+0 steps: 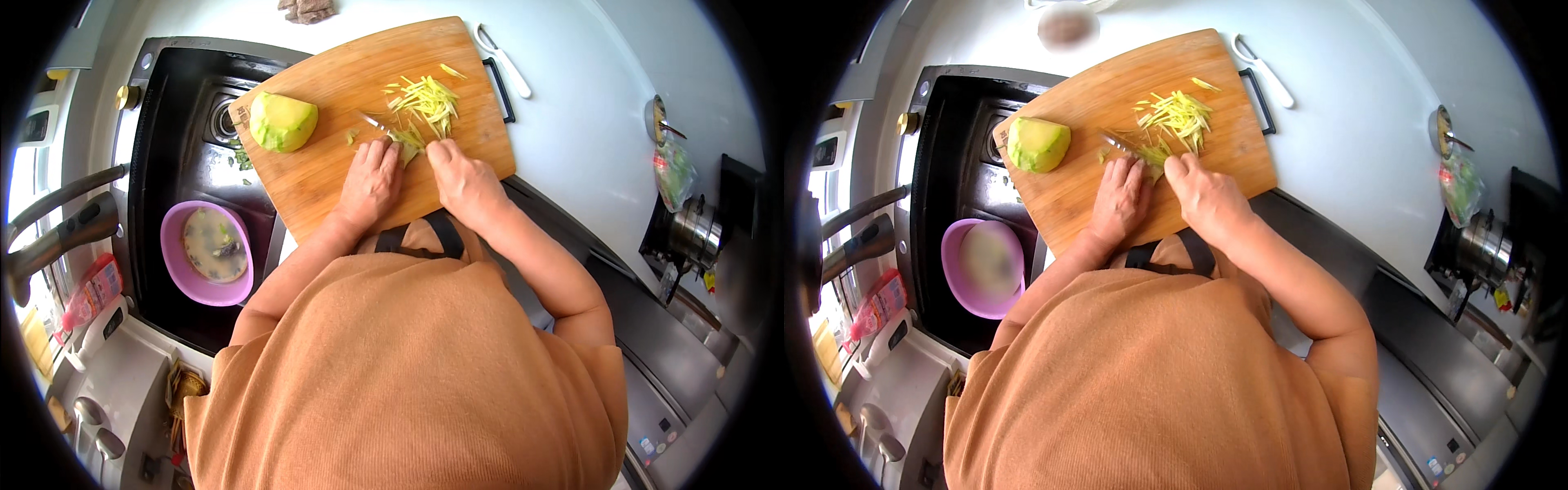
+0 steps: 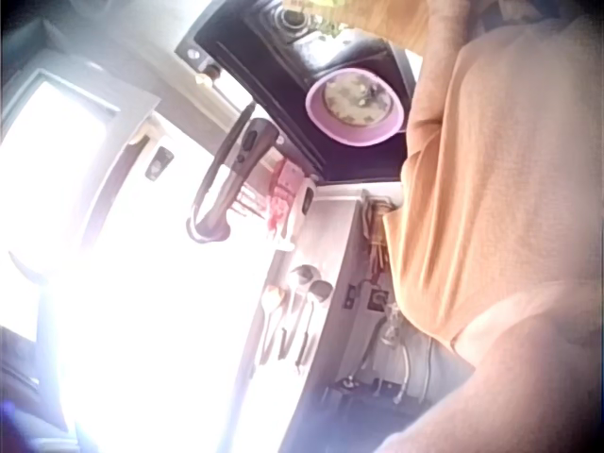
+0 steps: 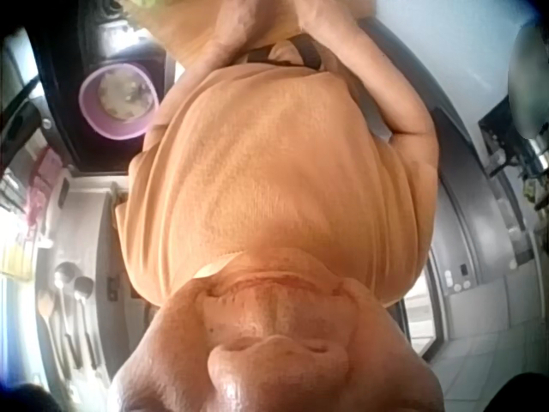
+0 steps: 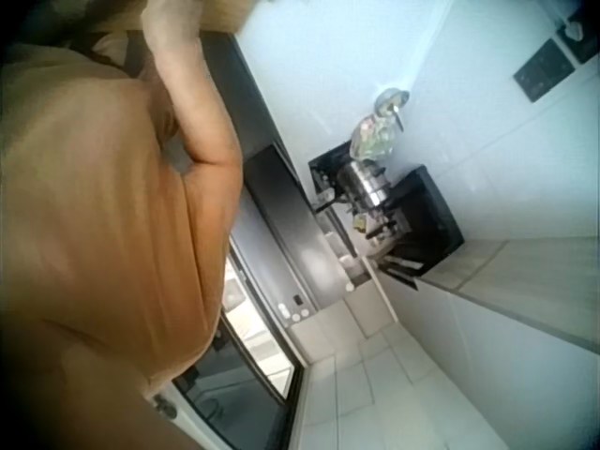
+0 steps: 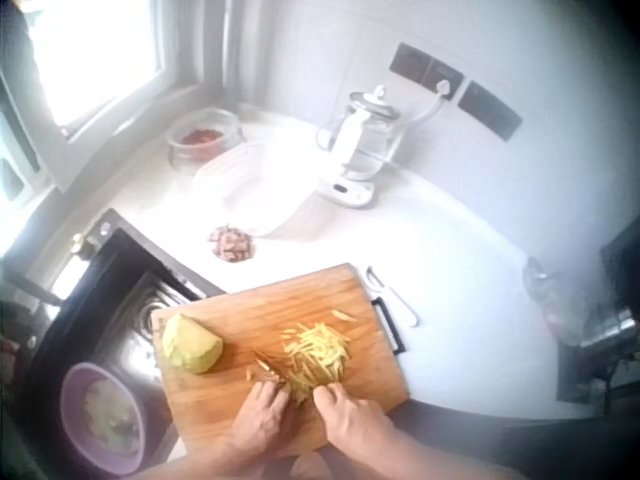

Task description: The person slices a peeled green vegetable into thin strips on a wooden cutting board using a knife. The strips accumulate on the board as the person continues cutting.

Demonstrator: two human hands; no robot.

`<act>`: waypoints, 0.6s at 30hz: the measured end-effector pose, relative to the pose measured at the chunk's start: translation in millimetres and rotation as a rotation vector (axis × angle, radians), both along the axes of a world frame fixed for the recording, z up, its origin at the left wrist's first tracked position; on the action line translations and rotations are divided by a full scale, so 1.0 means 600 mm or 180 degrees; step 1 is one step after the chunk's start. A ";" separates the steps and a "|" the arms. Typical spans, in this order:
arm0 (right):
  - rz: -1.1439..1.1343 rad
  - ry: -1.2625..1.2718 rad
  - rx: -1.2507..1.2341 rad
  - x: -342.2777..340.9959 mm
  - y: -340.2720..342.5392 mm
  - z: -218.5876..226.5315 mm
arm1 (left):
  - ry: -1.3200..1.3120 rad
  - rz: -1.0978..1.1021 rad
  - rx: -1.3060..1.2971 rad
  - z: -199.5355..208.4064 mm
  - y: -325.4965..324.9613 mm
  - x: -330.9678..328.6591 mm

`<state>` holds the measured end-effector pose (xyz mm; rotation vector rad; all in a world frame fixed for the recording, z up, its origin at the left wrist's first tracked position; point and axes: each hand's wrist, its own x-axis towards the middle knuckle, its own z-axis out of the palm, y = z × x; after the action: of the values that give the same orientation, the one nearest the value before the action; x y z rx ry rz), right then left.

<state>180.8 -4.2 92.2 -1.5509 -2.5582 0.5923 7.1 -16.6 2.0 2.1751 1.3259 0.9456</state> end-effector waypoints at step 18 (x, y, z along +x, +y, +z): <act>0.0014 0.0032 -0.0208 0.031 -0.018 0.039 | 0.0012 0.0020 0.0037 0.002 -0.001 -0.001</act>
<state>199.4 -15.0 115.6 -1.5583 -2.5603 0.6889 6.7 -17.0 3.1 2.1834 1.3330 0.9544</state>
